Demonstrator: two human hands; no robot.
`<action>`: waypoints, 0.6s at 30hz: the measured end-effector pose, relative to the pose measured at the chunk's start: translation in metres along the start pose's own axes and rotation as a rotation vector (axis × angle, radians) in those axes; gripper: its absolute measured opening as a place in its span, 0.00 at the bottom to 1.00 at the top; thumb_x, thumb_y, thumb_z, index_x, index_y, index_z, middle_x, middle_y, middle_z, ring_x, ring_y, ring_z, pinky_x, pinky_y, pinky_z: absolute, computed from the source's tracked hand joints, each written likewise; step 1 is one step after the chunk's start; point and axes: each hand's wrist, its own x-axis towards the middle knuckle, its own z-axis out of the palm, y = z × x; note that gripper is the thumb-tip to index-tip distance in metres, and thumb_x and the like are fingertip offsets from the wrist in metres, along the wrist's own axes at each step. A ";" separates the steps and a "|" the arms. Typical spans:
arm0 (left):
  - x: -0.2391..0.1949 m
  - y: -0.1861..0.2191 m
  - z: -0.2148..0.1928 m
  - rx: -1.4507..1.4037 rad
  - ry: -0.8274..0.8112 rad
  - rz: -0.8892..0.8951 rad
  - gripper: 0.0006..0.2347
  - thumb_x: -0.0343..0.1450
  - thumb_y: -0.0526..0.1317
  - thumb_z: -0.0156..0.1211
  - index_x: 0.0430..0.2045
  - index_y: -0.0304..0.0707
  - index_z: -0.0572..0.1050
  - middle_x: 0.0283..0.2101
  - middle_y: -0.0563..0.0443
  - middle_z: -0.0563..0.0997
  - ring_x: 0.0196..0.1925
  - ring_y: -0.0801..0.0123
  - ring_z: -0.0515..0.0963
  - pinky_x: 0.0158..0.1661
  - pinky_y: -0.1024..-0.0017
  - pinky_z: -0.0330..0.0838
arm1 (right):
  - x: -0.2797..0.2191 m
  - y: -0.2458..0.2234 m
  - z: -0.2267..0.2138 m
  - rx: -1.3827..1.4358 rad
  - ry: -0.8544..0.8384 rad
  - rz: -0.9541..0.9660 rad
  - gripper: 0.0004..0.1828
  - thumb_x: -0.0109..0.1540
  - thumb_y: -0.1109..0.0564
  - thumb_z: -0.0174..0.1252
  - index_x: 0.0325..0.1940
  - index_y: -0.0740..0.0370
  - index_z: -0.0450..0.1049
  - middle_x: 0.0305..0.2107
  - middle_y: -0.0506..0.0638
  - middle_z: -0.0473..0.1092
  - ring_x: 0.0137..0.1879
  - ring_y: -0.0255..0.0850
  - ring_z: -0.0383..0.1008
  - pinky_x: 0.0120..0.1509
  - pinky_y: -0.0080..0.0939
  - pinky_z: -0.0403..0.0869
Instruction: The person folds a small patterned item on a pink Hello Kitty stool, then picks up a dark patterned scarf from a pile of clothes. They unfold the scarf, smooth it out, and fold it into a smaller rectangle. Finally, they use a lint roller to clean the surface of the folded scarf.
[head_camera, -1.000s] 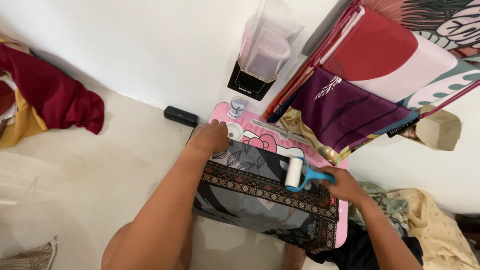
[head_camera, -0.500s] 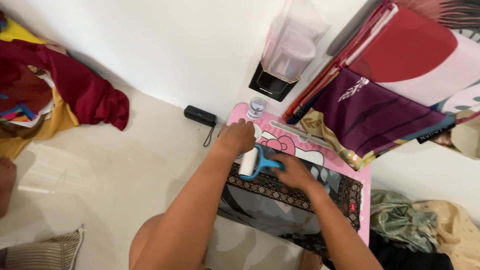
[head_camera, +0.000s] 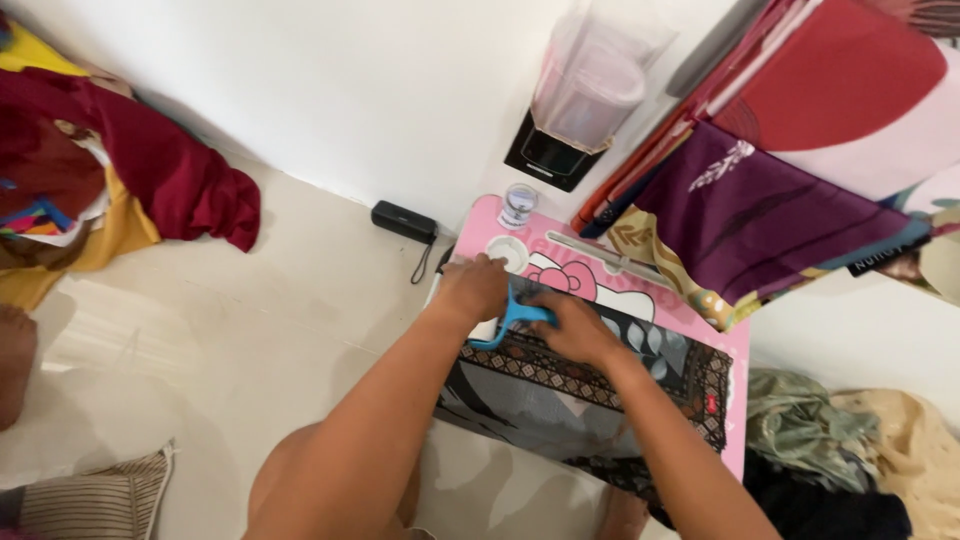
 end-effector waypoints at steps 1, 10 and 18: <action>0.006 0.001 0.015 0.010 -0.026 -0.019 0.18 0.71 0.39 0.50 0.54 0.33 0.75 0.54 0.39 0.77 0.56 0.43 0.79 0.50 0.37 0.70 | -0.009 0.010 -0.006 -0.028 0.009 0.032 0.22 0.60 0.53 0.61 0.59 0.56 0.77 0.54 0.60 0.76 0.65 0.59 0.71 0.69 0.59 0.68; -0.002 0.005 0.095 0.210 -0.100 0.003 0.17 0.73 0.40 0.57 0.51 0.27 0.78 0.57 0.35 0.74 0.57 0.37 0.76 0.53 0.30 0.63 | -0.115 0.098 -0.074 -0.208 -0.057 0.272 0.21 0.60 0.55 0.57 0.58 0.55 0.78 0.53 0.58 0.77 0.63 0.60 0.74 0.68 0.58 0.70; 0.002 -0.009 0.074 0.154 -0.145 -0.020 0.16 0.69 0.44 0.56 0.47 0.39 0.82 0.55 0.42 0.80 0.58 0.50 0.81 0.49 0.50 0.76 | -0.185 0.243 -0.098 -0.200 0.050 0.393 0.20 0.56 0.55 0.60 0.52 0.54 0.82 0.42 0.63 0.80 0.54 0.65 0.78 0.60 0.61 0.75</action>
